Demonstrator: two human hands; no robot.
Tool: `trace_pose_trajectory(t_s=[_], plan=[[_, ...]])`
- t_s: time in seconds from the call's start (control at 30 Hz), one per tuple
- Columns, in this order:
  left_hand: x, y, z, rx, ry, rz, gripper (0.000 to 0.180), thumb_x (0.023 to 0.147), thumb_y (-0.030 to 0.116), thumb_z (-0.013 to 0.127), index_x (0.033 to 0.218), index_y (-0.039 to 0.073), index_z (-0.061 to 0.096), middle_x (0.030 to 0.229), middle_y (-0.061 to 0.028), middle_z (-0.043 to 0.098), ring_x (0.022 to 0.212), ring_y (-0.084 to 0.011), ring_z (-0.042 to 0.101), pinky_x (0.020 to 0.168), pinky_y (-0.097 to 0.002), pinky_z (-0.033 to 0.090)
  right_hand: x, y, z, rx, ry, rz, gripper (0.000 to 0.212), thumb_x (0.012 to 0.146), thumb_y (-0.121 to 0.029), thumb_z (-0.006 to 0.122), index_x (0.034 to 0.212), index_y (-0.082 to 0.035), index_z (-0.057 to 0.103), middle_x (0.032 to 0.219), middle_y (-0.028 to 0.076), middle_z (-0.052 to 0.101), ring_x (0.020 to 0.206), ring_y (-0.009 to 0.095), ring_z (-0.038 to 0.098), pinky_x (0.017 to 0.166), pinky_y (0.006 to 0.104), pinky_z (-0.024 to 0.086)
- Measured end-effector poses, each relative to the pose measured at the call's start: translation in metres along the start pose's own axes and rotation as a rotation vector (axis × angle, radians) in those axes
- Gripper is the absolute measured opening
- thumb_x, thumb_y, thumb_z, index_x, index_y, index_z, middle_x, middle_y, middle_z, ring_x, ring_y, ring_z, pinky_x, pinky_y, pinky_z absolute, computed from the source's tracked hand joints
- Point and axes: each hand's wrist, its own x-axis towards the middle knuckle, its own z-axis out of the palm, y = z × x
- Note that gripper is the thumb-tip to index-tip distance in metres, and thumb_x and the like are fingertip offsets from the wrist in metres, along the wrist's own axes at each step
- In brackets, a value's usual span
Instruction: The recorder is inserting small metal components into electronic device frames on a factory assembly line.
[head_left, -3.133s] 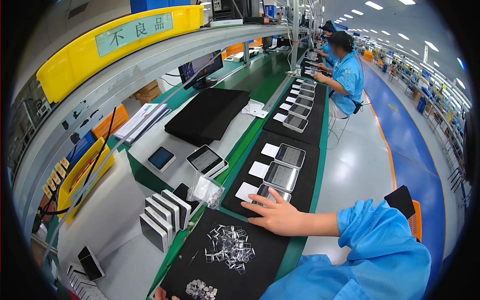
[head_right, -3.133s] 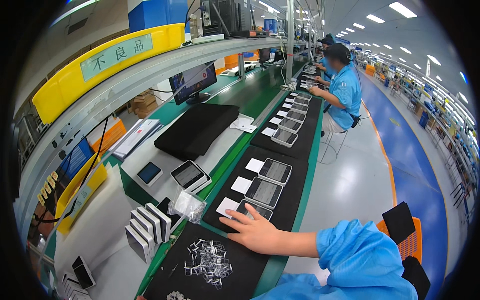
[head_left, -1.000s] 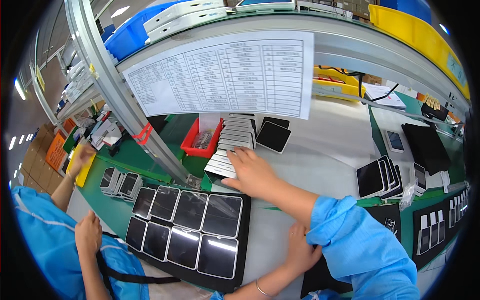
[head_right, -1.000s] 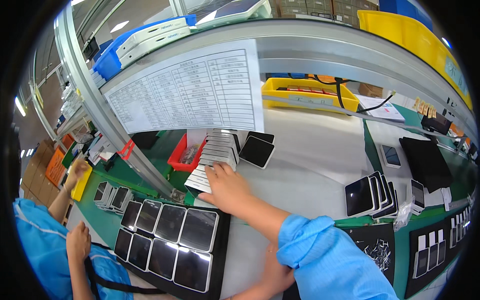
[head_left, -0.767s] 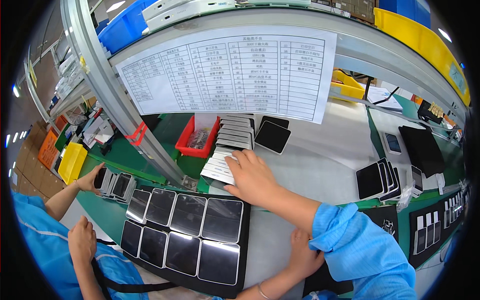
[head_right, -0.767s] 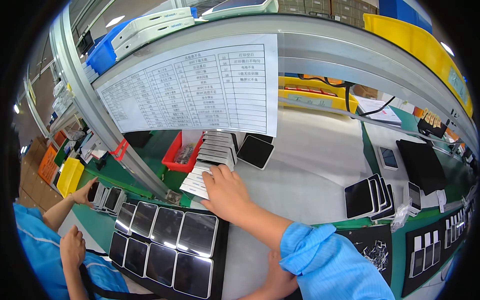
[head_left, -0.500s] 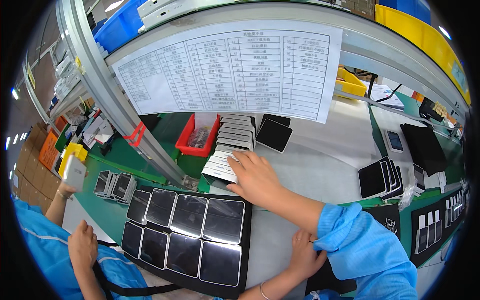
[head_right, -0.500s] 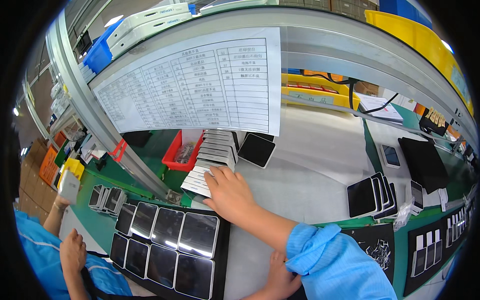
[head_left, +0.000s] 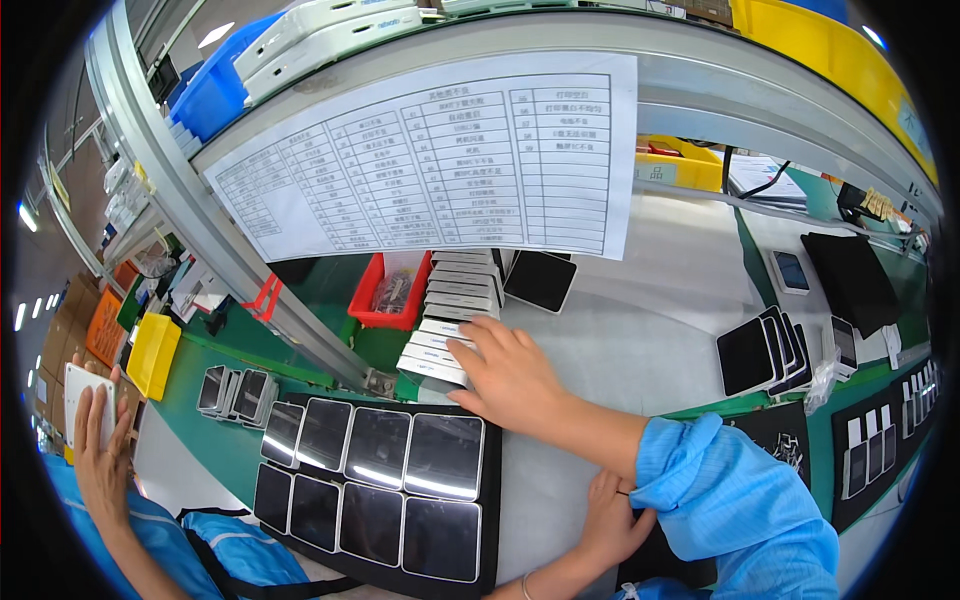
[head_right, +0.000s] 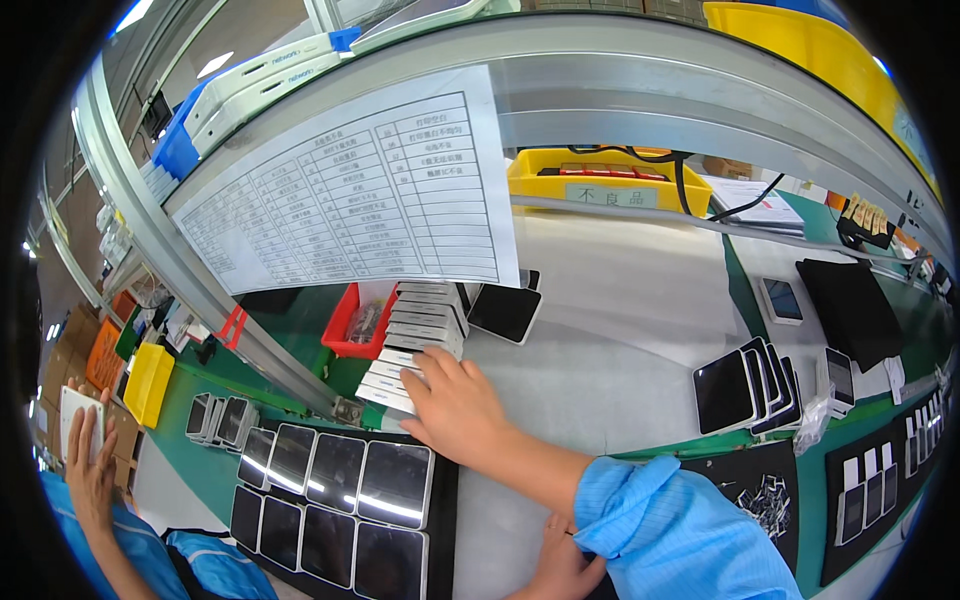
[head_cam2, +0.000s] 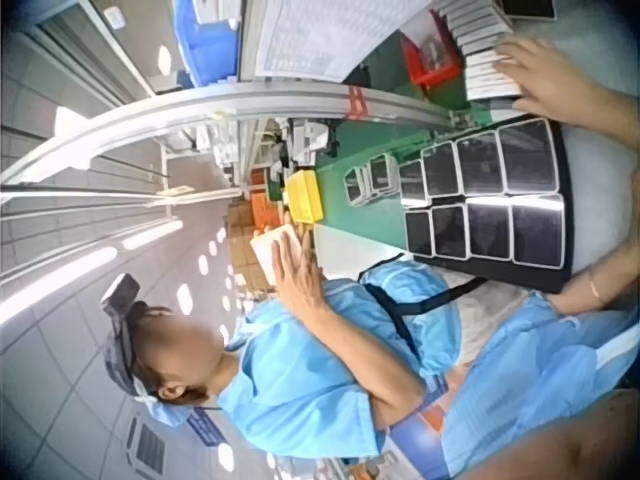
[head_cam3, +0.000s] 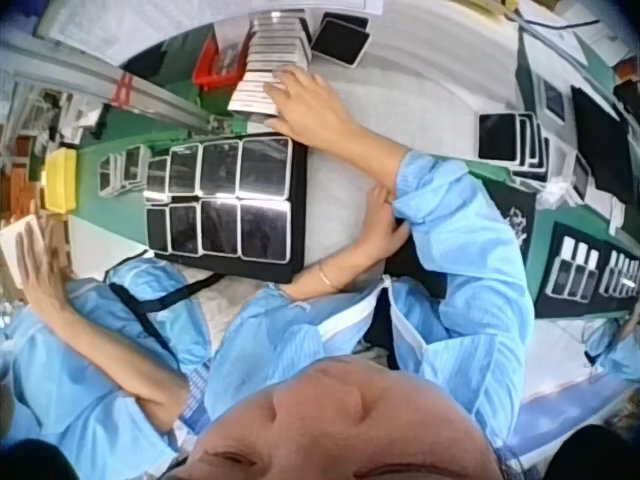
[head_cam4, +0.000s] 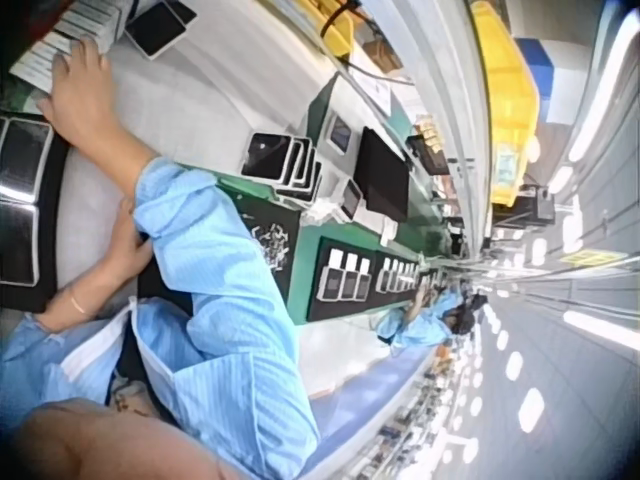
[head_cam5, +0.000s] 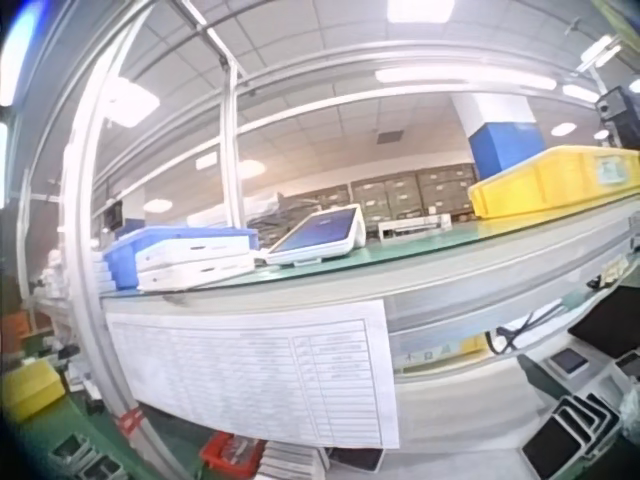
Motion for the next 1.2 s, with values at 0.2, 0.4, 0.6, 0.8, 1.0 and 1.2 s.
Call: trace_pose_trajectory(t_s=[0.2, 0.4, 0.6, 0.8, 1.0, 1.2], plan=[[-0.006, -0.005, -0.002, -0.008, -0.036, -0.009, 0.033, 0.077, 0.011, 0.071, 0.108, 0.004, 0.06, 0.11, -0.0175, 0.053, 0.113, -0.0392, 0.048, 0.099, -0.0487, 0.034, 0.0, -0.002, 0.007, -0.031, 0.015, 0.06, 0.07, 0.077, -0.038, 0.078, 0.132, -0.001, 0.054, 0.138, 0.026, 0.046, 0.131, 0.04, 0.042, 0.102, 0.0468, 0.04], [-0.006, -0.011, -0.001, -0.09, -0.052, 0.004, 0.035, 0.075, 0.014, 0.073, 0.107, 0.004, 0.064, 0.111, -0.021, 0.06, 0.109, -0.042, 0.053, 0.095, -0.0496, 0.04, 0.013, -0.003, 0.008, 0.11, -0.093, 0.14, 0.073, 0.072, -0.034, 0.081, 0.131, -0.001, 0.054, 0.133, 0.028, 0.046, 0.122, 0.042, 0.046, 0.097, 0.0481, 0.045], [-0.025, -0.033, -0.01, -0.157, -0.166, -0.094, 0.048, 0.077, 0.023, 0.077, 0.117, 0.001, 0.063, 0.117, -0.022, 0.065, 0.117, -0.0388, 0.058, 0.097, -0.0473, 0.045, 0.021, 0.004, 0.022, 0.144, -0.13, 0.189, 0.081, 0.064, -0.024, 0.083, 0.136, -0.006, 0.05, 0.129, 0.029, 0.046, 0.114, 0.044, 0.049, 0.092, 0.0488, 0.049], [-0.006, -0.006, -0.016, -0.245, -0.033, -0.208, 0.062, 0.083, 0.019, 0.073, 0.135, -0.001, 0.045, 0.131, -0.0188, 0.054, 0.124, -0.029, 0.051, 0.104, -0.0425, 0.04, -0.025, 0.008, -0.031, 0.276, 0.062, 0.341, 0.084, 0.065, -0.025, 0.082, 0.138, -0.004, 0.048, 0.13, 0.03, 0.044, 0.116, 0.045, 0.044, 0.096, 0.05, 0.047], [0.013, 0.005, -0.013, -0.205, 0.161, -0.21, 0.082, 0.088, 0.012, 0.067, 0.152, 0.002, 0.018, 0.154, -0.0177, 0.028, 0.137, -0.0315, 0.037, 0.11, -0.0468, 0.033, -0.103, 0.026, -0.122, 0.267, 0.246, 0.589, 0.083, 0.07, -0.03, 0.08, 0.14, -0.002, 0.044, 0.138, 0.032, 0.039, 0.123, 0.048, 0.039, 0.105, 0.0499, 0.039], [0.069, 0.013, -0.002, -0.168, 0.07, -0.202, 0.1, 0.084, 0.011, 0.073, 0.156, 0.003, 0.004, 0.157, -0.0196, 0.024, 0.143, -0.034, 0.03, 0.113, -0.052, 0.028, -0.148, 0.026, -0.132, 0.191, 0.324, 0.888, 0.082, 0.073, -0.033, 0.08, 0.14, -0.001, 0.044, 0.139, 0.031, 0.039, 0.127, 0.046, 0.036, 0.107, 0.0482, 0.037]])
